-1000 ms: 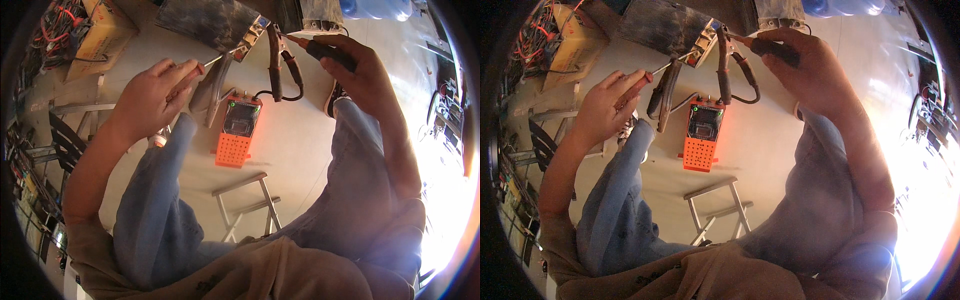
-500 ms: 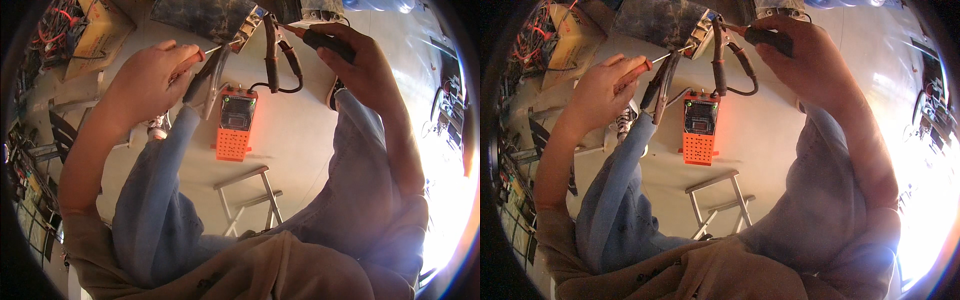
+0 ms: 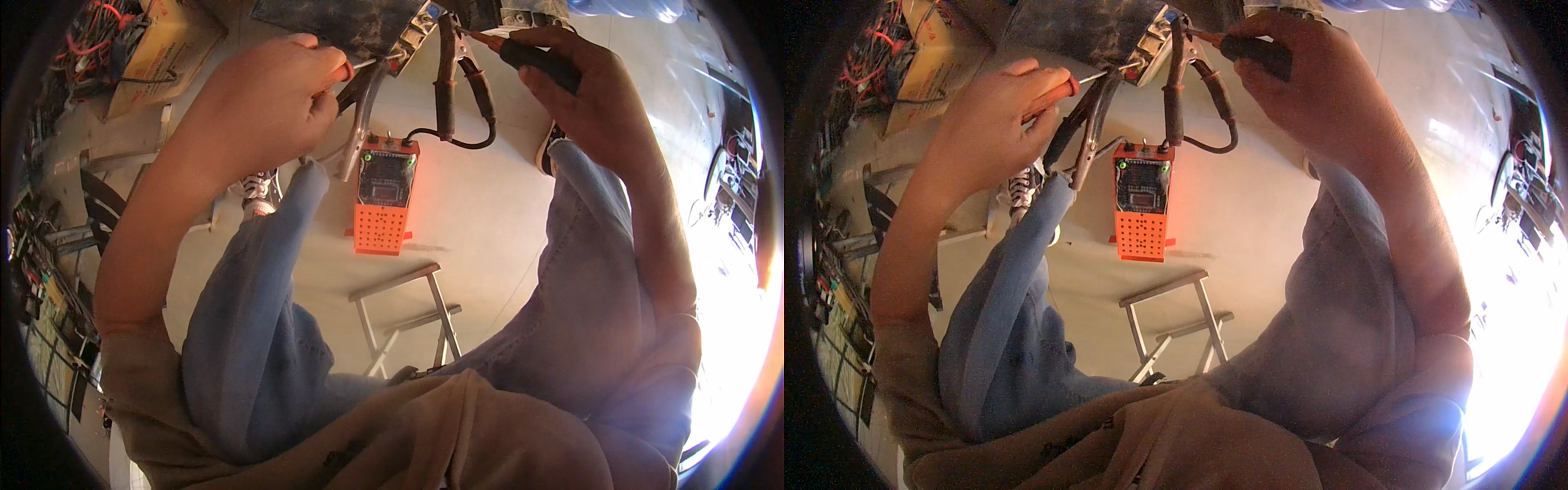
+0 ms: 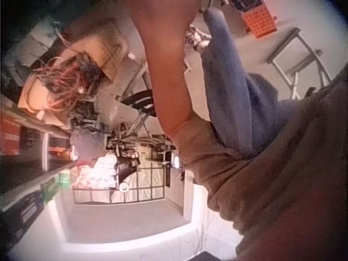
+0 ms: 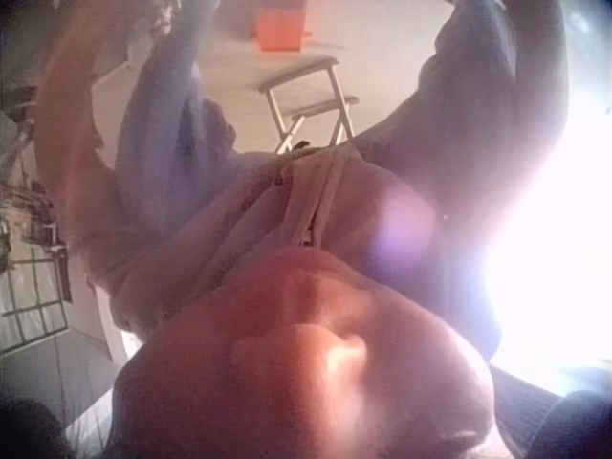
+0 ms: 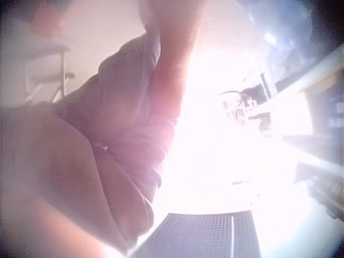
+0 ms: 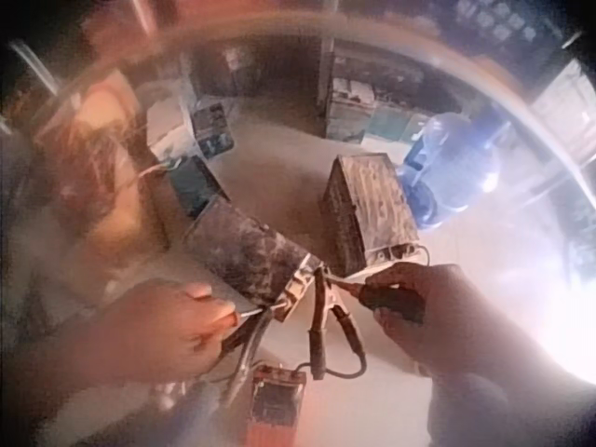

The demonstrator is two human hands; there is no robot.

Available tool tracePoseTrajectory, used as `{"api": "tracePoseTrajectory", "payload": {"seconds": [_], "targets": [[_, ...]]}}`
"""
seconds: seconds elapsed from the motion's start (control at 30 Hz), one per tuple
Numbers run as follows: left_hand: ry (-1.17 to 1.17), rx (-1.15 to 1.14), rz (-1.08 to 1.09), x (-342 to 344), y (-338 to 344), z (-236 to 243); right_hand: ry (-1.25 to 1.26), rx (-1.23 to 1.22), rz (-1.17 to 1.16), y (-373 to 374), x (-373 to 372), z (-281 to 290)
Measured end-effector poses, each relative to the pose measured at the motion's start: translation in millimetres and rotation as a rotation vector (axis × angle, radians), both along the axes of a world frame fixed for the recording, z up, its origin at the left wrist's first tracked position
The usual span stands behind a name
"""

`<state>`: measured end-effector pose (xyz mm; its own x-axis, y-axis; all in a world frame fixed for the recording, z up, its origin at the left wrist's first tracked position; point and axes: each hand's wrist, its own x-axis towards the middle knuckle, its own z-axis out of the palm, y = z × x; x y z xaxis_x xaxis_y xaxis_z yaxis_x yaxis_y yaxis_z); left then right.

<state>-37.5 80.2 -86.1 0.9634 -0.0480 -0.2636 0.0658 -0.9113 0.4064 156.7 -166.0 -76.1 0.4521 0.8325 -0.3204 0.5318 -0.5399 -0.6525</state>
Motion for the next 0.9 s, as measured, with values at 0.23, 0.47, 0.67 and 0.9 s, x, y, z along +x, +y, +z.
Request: {"api": "tracePoseTrajectory", "payload": {"seconds": [0.23, 0.47, 0.67, 0.9], "targets": [[-0.016, 0.065, 0.025, 2.8, -19.8, 6.8, -0.106, 0.012, -0.059, 9.7, -7.9, 8.7], [-0.031, 0.211, -0.03, 1.8, -32.5, 3.2, -0.001, -0.045, -0.084, 23.9, -16.2, 25.3], [-0.037, 0.17, -0.025, 11.1, -29.3, 7.1, -0.032, 0.016, -0.054, 24.5, -12.3, 22.6], [-0.036, 0.262, -0.114, 11.1, -34.4, 7.1, -0.158, -0.039, -0.001, 27.4, -16.5, 25.0]]}}
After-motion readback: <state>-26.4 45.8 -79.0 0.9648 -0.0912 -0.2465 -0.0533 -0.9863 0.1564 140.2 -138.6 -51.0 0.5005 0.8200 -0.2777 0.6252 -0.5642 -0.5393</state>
